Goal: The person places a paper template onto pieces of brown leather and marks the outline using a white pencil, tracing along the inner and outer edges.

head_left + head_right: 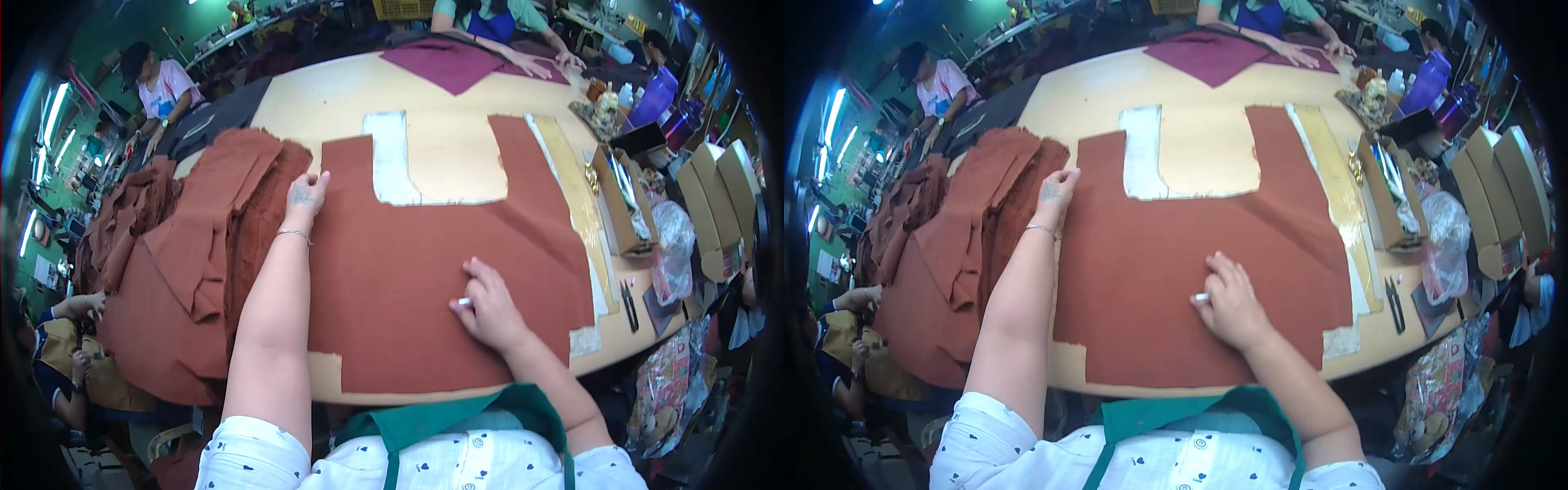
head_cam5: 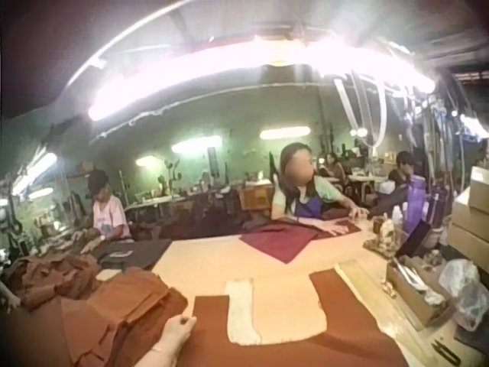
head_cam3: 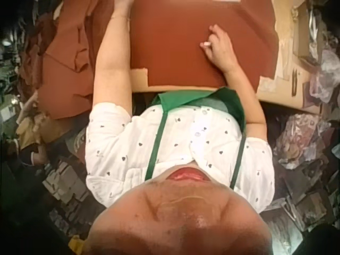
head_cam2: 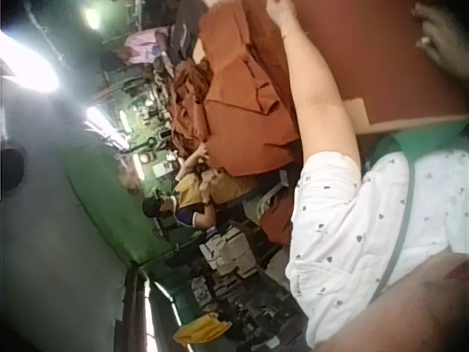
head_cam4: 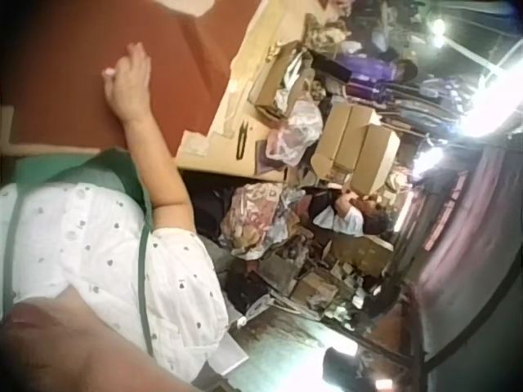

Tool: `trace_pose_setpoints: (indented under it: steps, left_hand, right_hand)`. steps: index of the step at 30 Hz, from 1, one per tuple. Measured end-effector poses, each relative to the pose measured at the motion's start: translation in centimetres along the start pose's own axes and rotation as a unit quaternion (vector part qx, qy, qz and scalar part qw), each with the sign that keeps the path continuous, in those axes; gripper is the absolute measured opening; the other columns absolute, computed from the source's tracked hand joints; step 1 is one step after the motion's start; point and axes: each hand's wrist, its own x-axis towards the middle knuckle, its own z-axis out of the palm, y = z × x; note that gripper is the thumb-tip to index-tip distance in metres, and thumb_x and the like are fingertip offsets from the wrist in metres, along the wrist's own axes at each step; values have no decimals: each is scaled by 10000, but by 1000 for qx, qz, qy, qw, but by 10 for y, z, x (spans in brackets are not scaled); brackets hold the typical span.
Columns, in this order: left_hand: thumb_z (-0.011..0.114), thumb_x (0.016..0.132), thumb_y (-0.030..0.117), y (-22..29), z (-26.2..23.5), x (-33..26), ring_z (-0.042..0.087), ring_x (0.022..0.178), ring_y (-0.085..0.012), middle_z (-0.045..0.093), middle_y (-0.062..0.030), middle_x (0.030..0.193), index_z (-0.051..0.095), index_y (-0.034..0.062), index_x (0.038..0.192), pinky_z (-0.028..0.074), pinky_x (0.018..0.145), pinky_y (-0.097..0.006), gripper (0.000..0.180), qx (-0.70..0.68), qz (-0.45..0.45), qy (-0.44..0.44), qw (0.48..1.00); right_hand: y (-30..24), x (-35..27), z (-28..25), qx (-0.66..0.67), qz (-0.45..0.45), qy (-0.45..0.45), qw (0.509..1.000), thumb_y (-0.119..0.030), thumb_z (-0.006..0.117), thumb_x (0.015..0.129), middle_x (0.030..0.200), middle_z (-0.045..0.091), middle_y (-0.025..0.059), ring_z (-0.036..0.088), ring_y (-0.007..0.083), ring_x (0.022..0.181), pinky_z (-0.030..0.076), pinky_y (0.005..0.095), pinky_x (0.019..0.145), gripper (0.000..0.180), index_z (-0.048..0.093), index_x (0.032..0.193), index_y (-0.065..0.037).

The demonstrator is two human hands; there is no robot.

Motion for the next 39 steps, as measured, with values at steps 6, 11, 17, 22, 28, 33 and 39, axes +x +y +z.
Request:
trace_pose_setpoints:
  steps: [6,11,17,22,28,33,39]
  left_hand:
    - [645,728,493,33,21,52,525,1074,-335,599,-134,1099,560,36,1132,468,830,-456,616,195,-99,3,976]
    - [689,693,450,34,23,98,608,921,-298,654,-118,905,657,21,945,497,745,-389,499,163,-111,-83,977]
    - [649,790,107,41,20,93,611,831,-148,625,-91,917,574,42,1050,500,713,-271,278,-388,-23,-246,888]
    - [627,784,32,37,1,92,606,869,-182,609,-121,1002,384,38,1303,511,740,-303,573,-357,24,-136,924]
    - [657,776,228,31,1,-4,368,1208,-382,379,-227,1315,349,83,1342,359,953,-433,660,143,221,72,962]
    - [599,800,420,61,-5,-164,179,1317,-377,258,-178,1406,384,123,1332,199,994,-601,647,164,148,-113,969]
    - [540,817,486,70,-16,-223,83,1351,-353,167,-133,1452,344,150,1356,143,938,-711,665,236,142,-189,942]
  right_hand:
    - [3,-2,-10,203,120,2,972,-82,680,723,1058,546,201,523,360,1029,444,407,852,250,441,686,-22]
    - [4,7,-12,213,105,14,971,-69,684,725,1015,560,184,545,323,992,460,377,813,266,431,653,-31]
    - [10,10,-12,224,128,15,966,-63,677,731,993,566,162,551,312,982,461,368,802,274,424,629,-38]
    - [6,8,-14,231,120,17,965,-62,671,735,983,566,153,550,307,980,459,369,803,268,425,631,-39]
    - [9,7,-10,222,97,24,970,-73,671,734,964,567,143,554,303,952,462,373,782,262,429,640,-37]
    - [17,2,-8,185,49,52,980,-108,670,748,925,566,120,573,263,828,473,352,703,220,478,686,-19]
    - [41,29,-47,244,189,89,947,-187,693,748,761,564,57,544,141,655,458,278,602,203,592,832,-32]
